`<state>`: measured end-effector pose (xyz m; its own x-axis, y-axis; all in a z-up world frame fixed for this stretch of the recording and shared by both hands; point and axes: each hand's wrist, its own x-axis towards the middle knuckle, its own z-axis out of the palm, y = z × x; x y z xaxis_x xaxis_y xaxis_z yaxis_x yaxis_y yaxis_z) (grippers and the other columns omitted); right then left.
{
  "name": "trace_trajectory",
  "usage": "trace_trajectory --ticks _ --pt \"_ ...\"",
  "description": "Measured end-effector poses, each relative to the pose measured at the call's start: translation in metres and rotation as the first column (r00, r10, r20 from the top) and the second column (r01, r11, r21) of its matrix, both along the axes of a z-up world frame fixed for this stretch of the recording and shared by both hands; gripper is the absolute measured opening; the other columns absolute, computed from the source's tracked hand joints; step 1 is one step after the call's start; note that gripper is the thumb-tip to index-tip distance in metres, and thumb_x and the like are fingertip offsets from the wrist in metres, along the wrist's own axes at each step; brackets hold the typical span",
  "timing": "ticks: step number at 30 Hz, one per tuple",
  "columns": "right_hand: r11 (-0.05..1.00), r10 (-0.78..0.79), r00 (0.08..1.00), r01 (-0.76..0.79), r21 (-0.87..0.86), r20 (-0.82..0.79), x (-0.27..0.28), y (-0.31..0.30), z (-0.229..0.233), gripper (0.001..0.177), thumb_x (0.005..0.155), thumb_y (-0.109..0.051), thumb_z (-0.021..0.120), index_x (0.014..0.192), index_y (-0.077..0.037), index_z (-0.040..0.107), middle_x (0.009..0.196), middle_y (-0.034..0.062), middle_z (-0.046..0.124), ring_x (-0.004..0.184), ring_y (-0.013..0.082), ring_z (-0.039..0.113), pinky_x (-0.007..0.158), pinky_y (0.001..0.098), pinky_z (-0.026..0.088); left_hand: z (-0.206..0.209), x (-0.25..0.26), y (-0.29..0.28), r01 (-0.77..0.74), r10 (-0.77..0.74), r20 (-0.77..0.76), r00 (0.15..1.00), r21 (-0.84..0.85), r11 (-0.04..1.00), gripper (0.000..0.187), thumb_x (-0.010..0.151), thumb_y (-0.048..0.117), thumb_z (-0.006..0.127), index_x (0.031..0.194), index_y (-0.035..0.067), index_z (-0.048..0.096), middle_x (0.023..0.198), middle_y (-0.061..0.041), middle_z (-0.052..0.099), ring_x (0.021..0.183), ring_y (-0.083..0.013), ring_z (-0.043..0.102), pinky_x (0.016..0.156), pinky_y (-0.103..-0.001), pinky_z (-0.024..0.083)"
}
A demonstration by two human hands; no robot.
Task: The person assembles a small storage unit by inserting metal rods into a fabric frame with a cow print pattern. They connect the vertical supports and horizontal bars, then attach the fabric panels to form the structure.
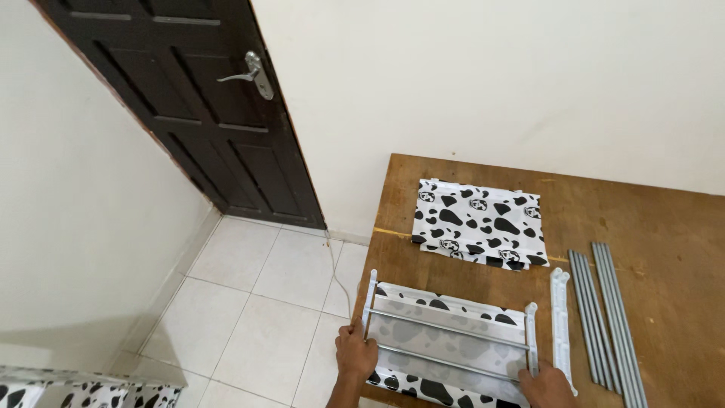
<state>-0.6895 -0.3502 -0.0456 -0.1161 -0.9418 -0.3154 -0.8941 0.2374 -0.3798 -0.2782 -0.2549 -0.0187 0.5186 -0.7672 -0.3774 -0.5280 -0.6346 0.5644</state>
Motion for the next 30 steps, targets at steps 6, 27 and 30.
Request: trace_trajectory --ticks 6,27,30 --pt "0.940 -0.135 0.979 0.078 -0.331 -0.153 0.037 -0.022 0.006 0.084 0.067 -0.041 0.082 0.139 -0.004 0.061 0.117 0.0370 0.068 0.107 0.0508 0.069 0.100 0.0563 0.055 0.012 0.017 0.025 -0.182 0.159 -0.168 0.973 -0.127 0.975 0.061 0.088 0.027 0.064 0.145 0.012 0.049 0.126 -0.016 0.062 0.116 -0.0339 0.063 0.101 -0.043 0.051" --pt "0.623 0.782 0.618 -0.774 0.117 -0.077 0.523 0.047 0.028 0.071 0.081 -0.042 0.078 0.142 -0.010 0.061 0.122 0.0244 0.071 0.111 0.0381 0.072 0.098 0.0494 0.057 -0.039 0.186 0.345 -0.831 0.778 -0.293 0.555 -0.176 0.527 0.027 0.093 0.017 0.057 0.112 0.007 0.072 0.101 -0.017 0.076 0.100 -0.0310 0.074 0.092 -0.038 0.056" --pt "0.528 0.849 0.528 -0.849 0.033 0.010 0.568 0.088 0.020 0.069 0.083 -0.042 0.077 0.142 -0.010 0.061 0.123 0.0227 0.072 0.111 0.0362 0.073 0.098 0.0483 0.058 -0.016 0.209 0.393 -0.884 0.832 -0.304 0.464 -0.223 0.411 0.028 0.093 0.019 0.056 0.112 0.005 0.071 0.101 -0.017 0.076 0.098 -0.0310 0.073 0.089 -0.039 0.057"
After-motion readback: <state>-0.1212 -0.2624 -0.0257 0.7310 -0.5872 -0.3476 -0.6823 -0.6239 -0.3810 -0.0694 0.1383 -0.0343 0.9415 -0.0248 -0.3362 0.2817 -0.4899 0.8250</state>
